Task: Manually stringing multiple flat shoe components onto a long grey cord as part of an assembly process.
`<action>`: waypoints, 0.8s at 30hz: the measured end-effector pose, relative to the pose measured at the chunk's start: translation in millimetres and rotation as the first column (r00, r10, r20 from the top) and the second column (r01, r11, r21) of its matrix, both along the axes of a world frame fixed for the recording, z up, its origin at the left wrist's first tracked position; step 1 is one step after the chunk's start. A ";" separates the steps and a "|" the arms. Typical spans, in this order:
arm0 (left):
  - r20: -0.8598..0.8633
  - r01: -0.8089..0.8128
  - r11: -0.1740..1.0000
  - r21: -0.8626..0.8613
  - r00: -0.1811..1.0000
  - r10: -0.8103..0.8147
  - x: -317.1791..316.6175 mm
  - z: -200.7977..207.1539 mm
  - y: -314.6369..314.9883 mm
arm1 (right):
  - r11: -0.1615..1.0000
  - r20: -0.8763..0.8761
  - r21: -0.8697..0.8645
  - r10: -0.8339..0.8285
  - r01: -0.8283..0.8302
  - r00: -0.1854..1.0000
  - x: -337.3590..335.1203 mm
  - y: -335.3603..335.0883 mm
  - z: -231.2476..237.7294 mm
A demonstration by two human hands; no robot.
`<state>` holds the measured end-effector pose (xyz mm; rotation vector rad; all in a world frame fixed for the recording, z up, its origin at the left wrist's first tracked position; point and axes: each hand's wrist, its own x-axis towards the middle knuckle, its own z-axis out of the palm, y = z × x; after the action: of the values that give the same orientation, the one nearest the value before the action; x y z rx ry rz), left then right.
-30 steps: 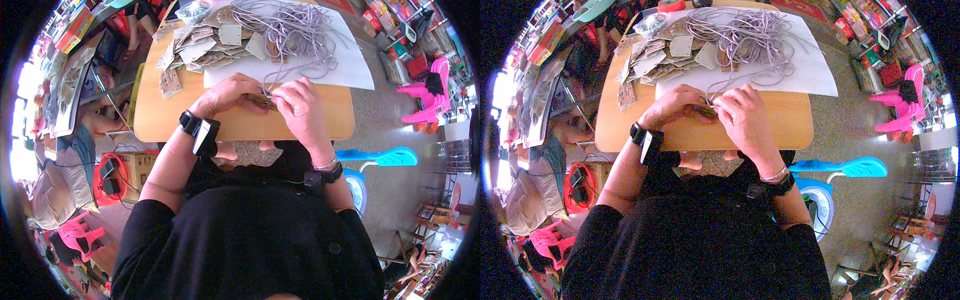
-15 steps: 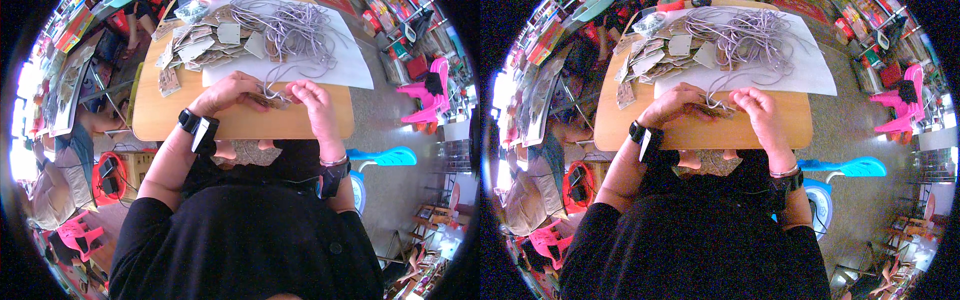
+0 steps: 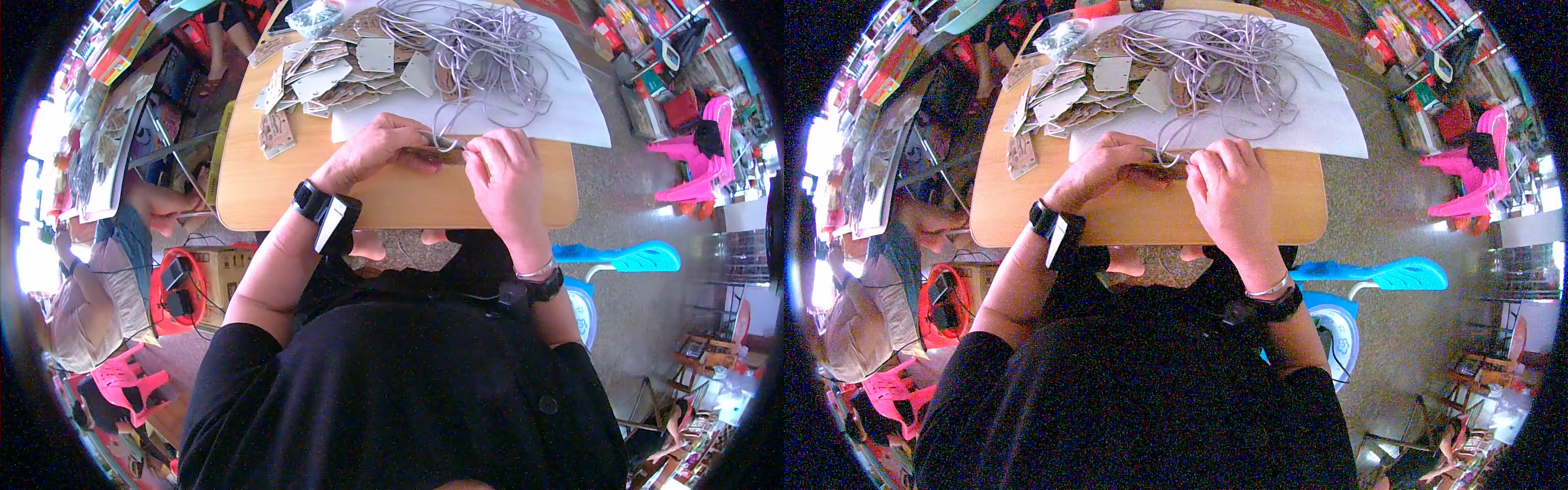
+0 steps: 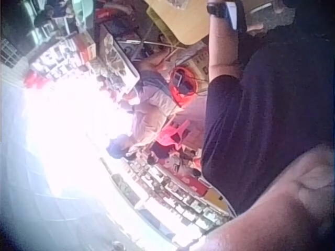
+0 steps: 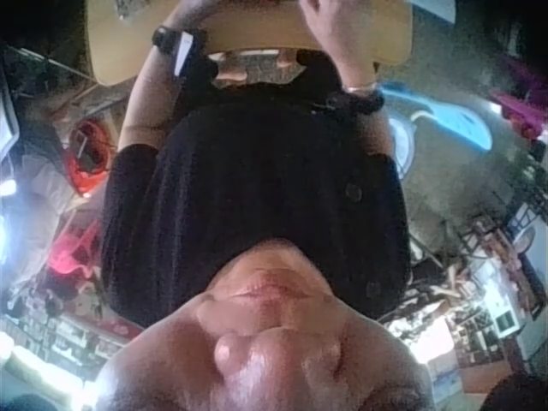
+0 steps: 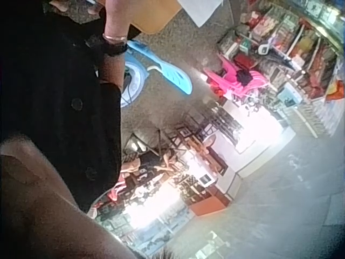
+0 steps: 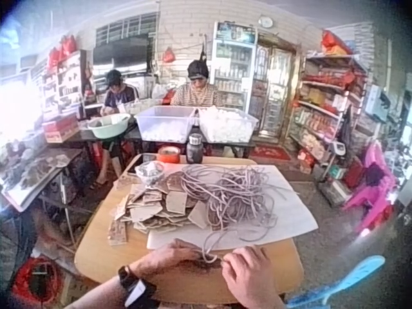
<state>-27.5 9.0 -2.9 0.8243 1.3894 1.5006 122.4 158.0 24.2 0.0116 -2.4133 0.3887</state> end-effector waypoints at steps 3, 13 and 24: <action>-0.177 -0.025 1.000 0.003 0.984 0.025 0.2 1.7 0.6 | 0.997 0.011 -0.080 0.006 -0.005 1.000 -2.3 0.1 -4.5; -0.350 -0.080 0.997 -0.009 0.934 0.071 3.6 -9.5 4.3 | 1.000 -0.009 -0.015 0.005 -0.006 1.000 -12.3 -2.9 1.1; -0.101 -0.193 0.981 0.021 0.976 0.194 2.0 -10.9 6.5 | 0.999 -0.059 -0.029 -0.024 0.023 0.998 -13.9 -1.0 -15.3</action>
<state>-25.5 15.6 -13.8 0.8007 1.5767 1.6341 108.6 157.0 8.9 -0.0178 -2.3475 0.4067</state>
